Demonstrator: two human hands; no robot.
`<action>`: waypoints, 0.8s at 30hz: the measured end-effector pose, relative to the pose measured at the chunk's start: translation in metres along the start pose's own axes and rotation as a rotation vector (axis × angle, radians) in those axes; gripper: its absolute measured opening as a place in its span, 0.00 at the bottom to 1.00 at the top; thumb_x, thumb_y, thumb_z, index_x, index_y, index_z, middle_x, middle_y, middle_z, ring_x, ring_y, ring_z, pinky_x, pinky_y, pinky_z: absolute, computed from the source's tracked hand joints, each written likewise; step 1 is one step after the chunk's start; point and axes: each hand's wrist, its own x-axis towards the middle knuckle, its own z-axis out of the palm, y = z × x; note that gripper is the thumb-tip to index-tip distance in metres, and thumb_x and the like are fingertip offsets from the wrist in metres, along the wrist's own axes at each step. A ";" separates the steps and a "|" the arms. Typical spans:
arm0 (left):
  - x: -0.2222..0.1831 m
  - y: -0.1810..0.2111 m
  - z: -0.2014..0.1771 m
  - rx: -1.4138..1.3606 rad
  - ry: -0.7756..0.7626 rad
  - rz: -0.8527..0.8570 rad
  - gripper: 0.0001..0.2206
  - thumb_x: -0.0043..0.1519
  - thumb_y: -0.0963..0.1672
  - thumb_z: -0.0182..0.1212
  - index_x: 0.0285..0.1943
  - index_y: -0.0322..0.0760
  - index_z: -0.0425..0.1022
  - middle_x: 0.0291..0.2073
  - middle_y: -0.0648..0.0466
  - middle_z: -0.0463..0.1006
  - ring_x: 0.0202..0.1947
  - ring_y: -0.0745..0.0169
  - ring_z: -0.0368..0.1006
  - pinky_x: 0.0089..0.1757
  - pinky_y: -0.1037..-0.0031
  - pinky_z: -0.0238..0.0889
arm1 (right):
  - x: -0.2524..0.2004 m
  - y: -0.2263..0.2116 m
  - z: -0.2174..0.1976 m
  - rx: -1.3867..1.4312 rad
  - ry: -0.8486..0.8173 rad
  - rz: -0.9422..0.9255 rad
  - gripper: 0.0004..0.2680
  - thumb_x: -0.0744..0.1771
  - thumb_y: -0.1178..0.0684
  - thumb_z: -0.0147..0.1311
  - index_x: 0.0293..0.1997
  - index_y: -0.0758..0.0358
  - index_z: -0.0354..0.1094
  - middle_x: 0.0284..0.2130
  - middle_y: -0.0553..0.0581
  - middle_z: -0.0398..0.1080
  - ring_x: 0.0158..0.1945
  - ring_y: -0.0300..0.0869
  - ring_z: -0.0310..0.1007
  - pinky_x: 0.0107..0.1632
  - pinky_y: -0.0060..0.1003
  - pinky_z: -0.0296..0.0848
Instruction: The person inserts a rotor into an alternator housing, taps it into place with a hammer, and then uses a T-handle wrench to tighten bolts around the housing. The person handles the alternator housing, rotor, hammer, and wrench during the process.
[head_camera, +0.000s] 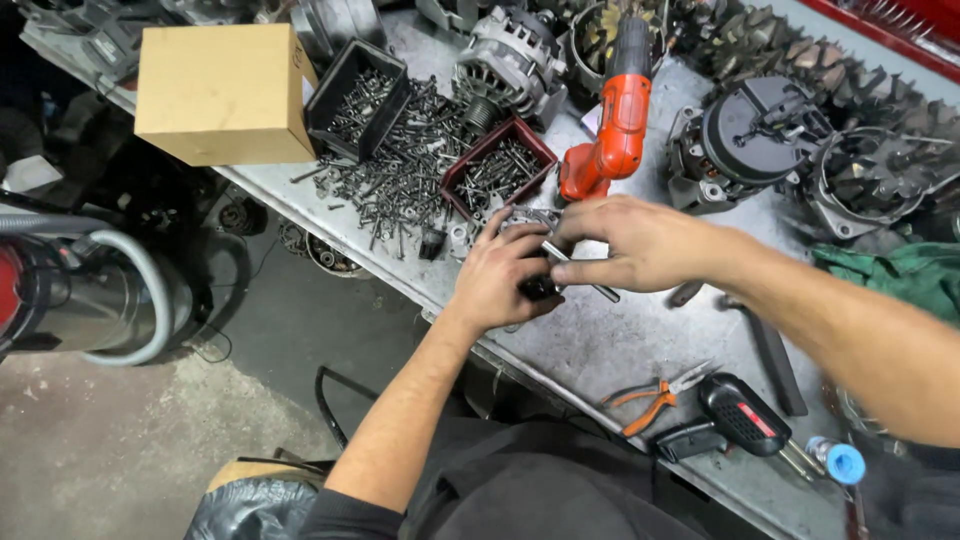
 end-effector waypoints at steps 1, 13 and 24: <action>-0.001 -0.001 0.002 -0.009 0.006 -0.003 0.15 0.44 0.51 0.78 0.36 0.49 0.81 0.45 0.58 0.81 0.60 0.57 0.72 0.68 0.44 0.47 | 0.005 0.013 0.009 0.247 -0.028 -0.070 0.13 0.66 0.41 0.57 0.43 0.59 0.77 0.35 0.60 0.80 0.45 0.53 0.78 0.50 0.54 0.77; -0.002 0.000 0.003 -0.012 0.032 -0.018 0.23 0.39 0.49 0.79 0.43 0.47 0.79 0.46 0.59 0.81 0.60 0.59 0.72 0.68 0.45 0.47 | 0.028 0.099 0.136 1.537 0.043 -0.571 0.33 0.53 0.53 0.78 0.55 0.87 0.61 0.35 0.68 0.69 0.39 0.50 0.73 0.45 0.46 0.77; -0.038 -0.048 -0.020 -0.035 -0.193 0.070 0.32 0.39 0.56 0.63 0.53 0.43 0.79 0.58 0.55 0.78 0.66 0.51 0.69 0.70 0.49 0.47 | 0.012 -0.033 0.162 1.265 0.930 -0.092 0.24 0.55 0.54 0.69 0.57 0.58 0.70 0.51 0.51 0.75 0.51 0.37 0.73 0.64 0.34 0.72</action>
